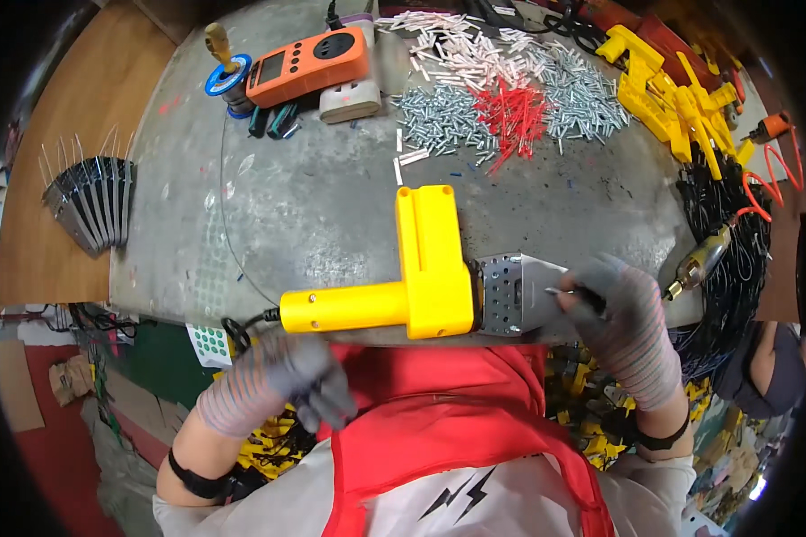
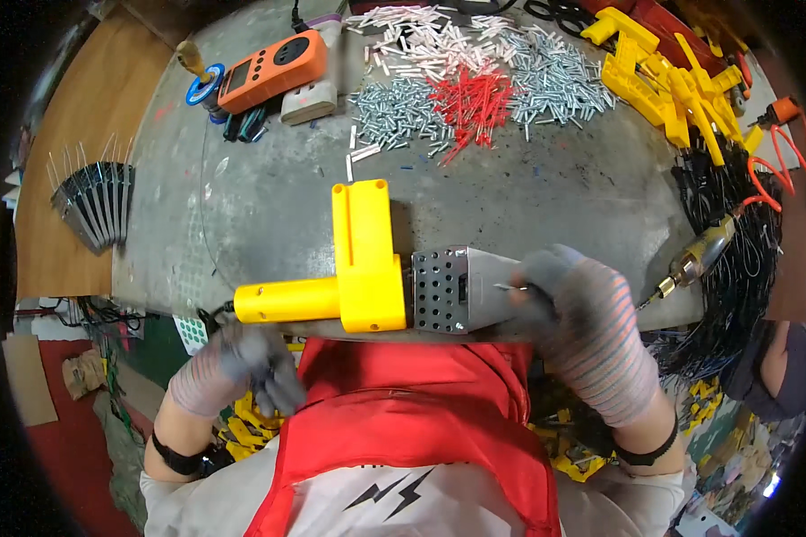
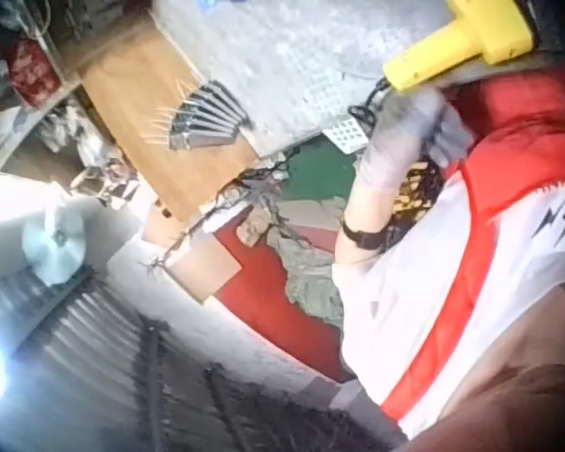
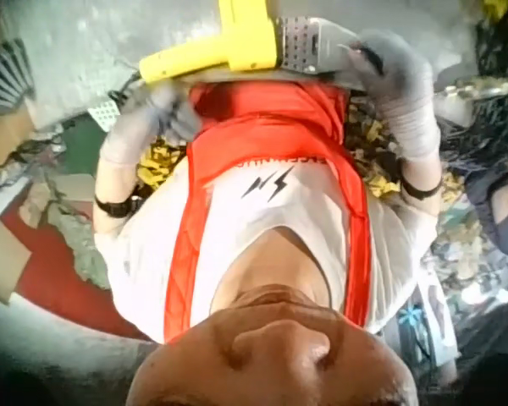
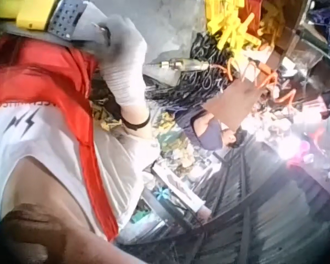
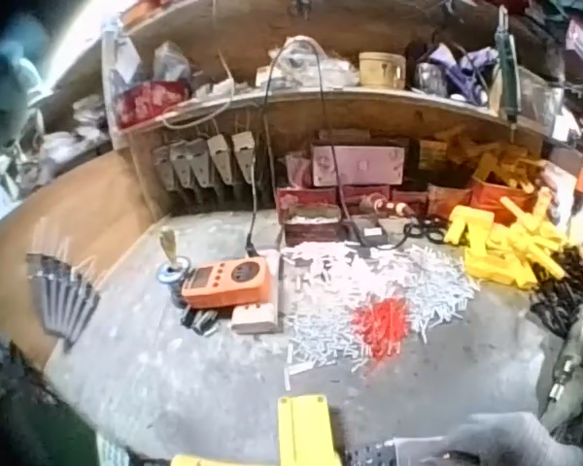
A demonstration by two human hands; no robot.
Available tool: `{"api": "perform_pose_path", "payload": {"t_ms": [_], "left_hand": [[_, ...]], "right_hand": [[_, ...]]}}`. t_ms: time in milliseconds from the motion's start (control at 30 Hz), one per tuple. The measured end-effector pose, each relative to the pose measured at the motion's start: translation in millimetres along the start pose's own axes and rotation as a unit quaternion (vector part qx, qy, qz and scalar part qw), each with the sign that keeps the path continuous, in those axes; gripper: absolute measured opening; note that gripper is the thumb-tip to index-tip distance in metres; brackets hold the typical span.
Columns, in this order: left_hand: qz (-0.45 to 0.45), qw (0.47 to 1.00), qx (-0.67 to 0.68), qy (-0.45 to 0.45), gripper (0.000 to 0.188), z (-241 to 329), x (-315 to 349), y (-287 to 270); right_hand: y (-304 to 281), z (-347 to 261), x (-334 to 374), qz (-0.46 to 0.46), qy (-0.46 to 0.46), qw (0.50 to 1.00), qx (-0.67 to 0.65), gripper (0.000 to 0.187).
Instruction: The worker is assembling a yellow handheld power tool or industrial component by wiring, screwing parts together, and soldering.
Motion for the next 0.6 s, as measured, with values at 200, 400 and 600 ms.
{"api": "perform_pose_path", "payload": {"t_ms": [200, 400, 600], "left_hand": [[0.099, 0.645, -0.532, 0.539, 0.052, 60.7, -4.6, 64.5], [0.123, 0.645, -0.497, 0.567, 0.093, 52.6, -70.5, 84.1], [0.131, 0.658, -0.491, 0.555, 0.095, 58.3, -69.5, 85.3]], "right_hand": [[21.9, -34.0, -22.9, 0.004, -0.060, 0.996, -0.059, 0.008], [31.4, -35.1, -31.4, 0.000, -0.098, 0.995, -0.011, 0.015], [38.5, -33.8, -34.8, -0.012, -0.163, 0.986, -0.038, 0.018]]}}
Point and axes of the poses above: each hand's wrist, its own x-axis away from the middle knuckle, its own y-axis out of the palm, z = x × y, the point moved 3 cm from there along -x, towards the middle knuckle, and after that the axes turned 7 degrees about y, right-handed, at the moved point
